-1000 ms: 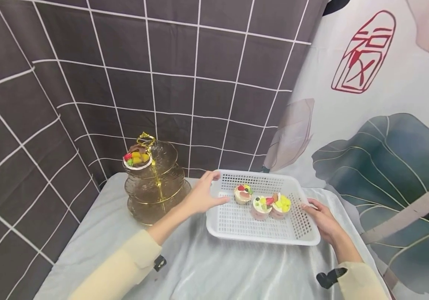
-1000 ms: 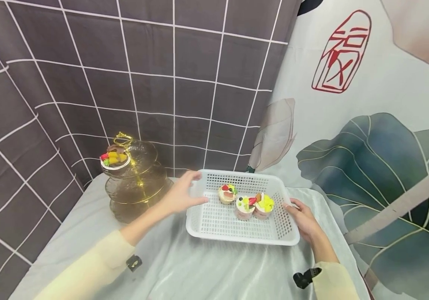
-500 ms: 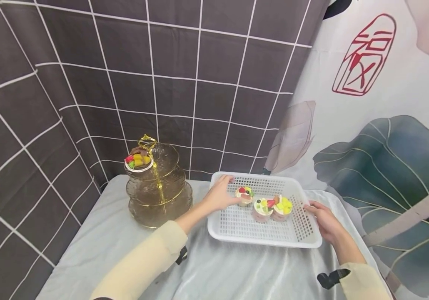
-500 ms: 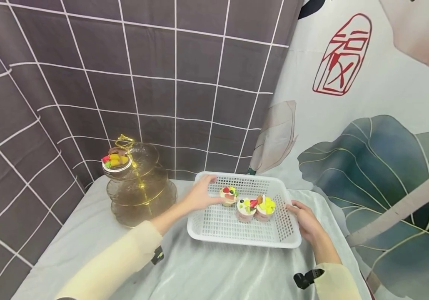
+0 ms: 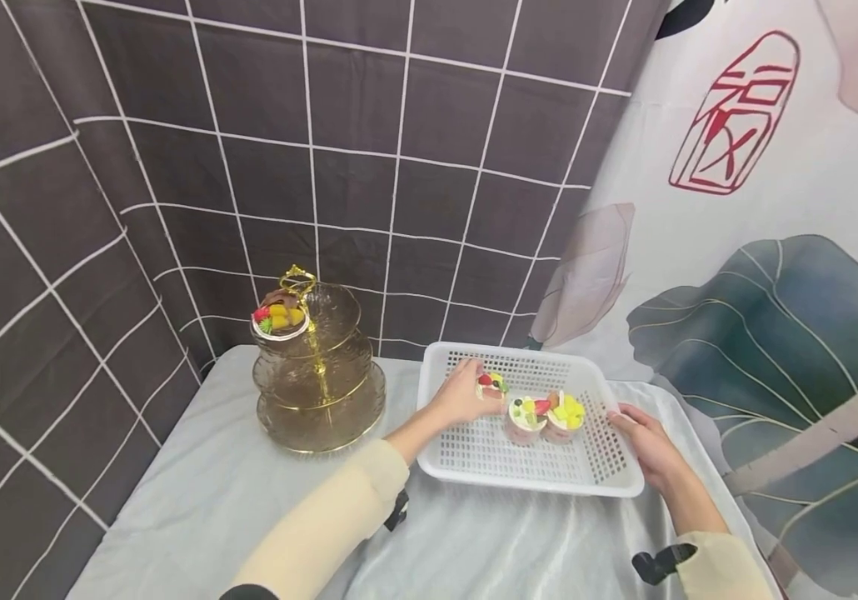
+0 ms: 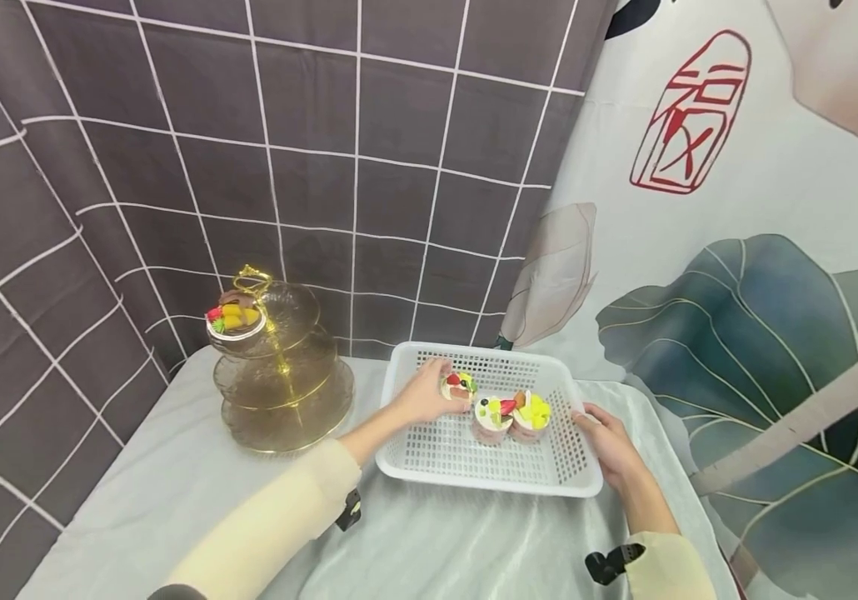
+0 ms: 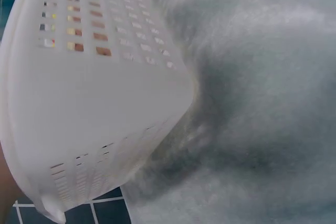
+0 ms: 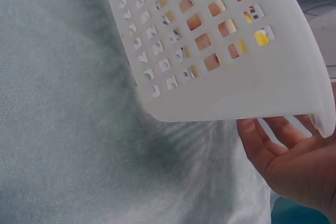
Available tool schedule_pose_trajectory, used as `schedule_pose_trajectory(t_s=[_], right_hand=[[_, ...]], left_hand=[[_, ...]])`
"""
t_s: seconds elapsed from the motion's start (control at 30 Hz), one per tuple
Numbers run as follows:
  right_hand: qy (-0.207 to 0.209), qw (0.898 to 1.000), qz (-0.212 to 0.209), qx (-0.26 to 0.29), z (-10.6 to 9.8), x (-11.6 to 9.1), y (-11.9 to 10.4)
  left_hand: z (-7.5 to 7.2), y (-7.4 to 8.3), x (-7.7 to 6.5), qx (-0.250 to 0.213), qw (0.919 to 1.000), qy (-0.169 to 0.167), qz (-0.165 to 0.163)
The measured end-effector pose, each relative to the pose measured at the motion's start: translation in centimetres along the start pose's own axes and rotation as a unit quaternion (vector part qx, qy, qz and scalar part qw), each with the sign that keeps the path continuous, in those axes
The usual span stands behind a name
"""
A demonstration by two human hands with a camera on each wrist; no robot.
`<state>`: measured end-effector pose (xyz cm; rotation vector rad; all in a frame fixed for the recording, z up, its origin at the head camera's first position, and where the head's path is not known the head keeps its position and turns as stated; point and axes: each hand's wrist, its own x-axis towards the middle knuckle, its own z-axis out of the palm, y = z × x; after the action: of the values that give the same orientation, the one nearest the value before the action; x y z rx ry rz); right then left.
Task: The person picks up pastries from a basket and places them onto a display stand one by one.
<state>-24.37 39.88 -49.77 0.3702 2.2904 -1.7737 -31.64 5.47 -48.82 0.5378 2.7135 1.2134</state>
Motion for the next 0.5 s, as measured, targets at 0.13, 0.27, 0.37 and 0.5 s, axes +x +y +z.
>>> schedule_pose_trajectory(t_s=[0.13, 0.27, 0.37, 0.5], right_hand=[[0.007, 1.0, 0.005, 0.003, 0.0, -0.2, -0.1], [0.013, 1.0, 0.005, 0.003, 0.2, -0.2, -0.1], [0.018, 1.0, 0.008, 0.001, 0.3, -0.2, -0.1], [0.02, 1.0, 0.004, -0.001, 0.4, -0.1, -0.1]], left_hand=[[0.5, -0.3, 1.0, 0.02, 0.9998, -0.002, -0.004], [0.8, -0.7, 1.1, 0.013, 0.9995, 0.0, -0.028], [1.1, -1.0, 1.0, 0.011, 0.9993, 0.003, -0.034], [1.5, -1.4, 1.4, 0.033, 0.9992, 0.005, -0.023]])
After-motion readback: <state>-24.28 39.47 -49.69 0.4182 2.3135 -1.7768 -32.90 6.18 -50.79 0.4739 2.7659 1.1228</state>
